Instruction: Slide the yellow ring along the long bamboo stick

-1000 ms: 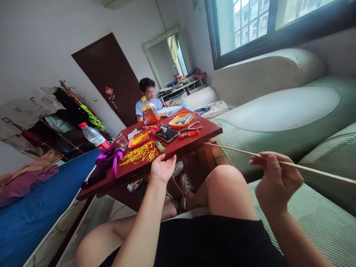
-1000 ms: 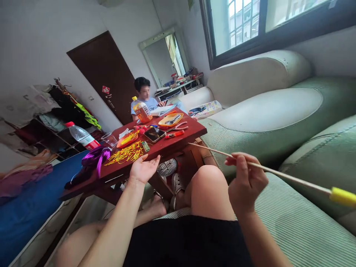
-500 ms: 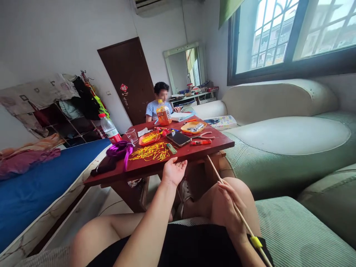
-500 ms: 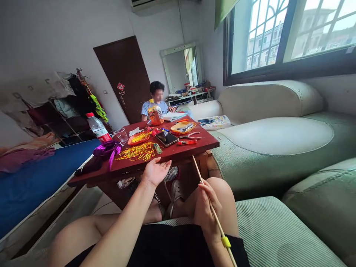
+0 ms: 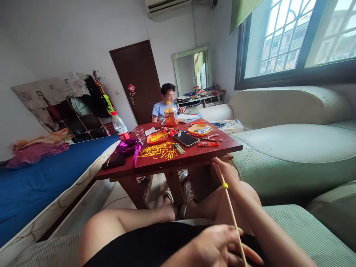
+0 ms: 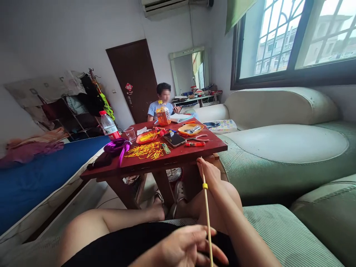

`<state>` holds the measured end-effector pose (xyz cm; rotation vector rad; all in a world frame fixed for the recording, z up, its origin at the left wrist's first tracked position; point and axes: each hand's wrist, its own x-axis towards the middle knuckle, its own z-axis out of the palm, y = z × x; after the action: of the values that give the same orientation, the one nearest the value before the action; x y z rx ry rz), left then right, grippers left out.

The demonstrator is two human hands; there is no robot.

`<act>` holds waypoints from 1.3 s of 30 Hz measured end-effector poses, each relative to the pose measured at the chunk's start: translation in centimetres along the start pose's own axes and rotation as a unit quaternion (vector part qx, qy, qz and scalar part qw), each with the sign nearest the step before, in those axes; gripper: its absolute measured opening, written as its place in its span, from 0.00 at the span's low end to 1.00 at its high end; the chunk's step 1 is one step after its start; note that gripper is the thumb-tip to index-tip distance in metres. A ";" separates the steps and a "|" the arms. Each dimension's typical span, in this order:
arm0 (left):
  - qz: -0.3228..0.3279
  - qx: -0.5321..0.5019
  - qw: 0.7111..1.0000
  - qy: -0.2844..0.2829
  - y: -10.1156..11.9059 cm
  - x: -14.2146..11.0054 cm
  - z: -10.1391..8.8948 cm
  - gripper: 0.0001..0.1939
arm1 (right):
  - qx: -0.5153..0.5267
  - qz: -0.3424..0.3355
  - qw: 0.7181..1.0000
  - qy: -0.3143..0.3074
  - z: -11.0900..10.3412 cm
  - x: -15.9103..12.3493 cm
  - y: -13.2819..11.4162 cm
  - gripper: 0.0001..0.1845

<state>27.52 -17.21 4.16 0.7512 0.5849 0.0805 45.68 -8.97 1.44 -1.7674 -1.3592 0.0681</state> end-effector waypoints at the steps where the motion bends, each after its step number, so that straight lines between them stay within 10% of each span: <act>1: 0.024 0.022 0.999 -0.012 -1.1 0.0 0.2 0.16 | -0.003 -0.012 1.000 0.002 0.0 -0.3 -0.1 0.12; 11: 0.089 0.063 0.980 0.164 1.8 -4.3 -2.9 0.10 | -0.011 -0.114 0.993 -0.015 0.9 -5.4 -3.1 0.18; 19: 0.164 0.271 0.892 0.323 5.4 -7.9 -8.7 0.11 | -0.054 -0.137 0.988 -0.054 3.6 -4.9 -7.2 0.16; 39: 0.245 0.524 0.705 0.410 7.6 -9.3 -11.1 0.15 | 0.043 -0.110 0.984 -0.133 5.2 -7.2 -7.0 0.12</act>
<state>14.90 -7.24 7.18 2.0417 1.3037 0.6469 34.82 -11.60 -0.36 -1.5666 -1.7106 0.2450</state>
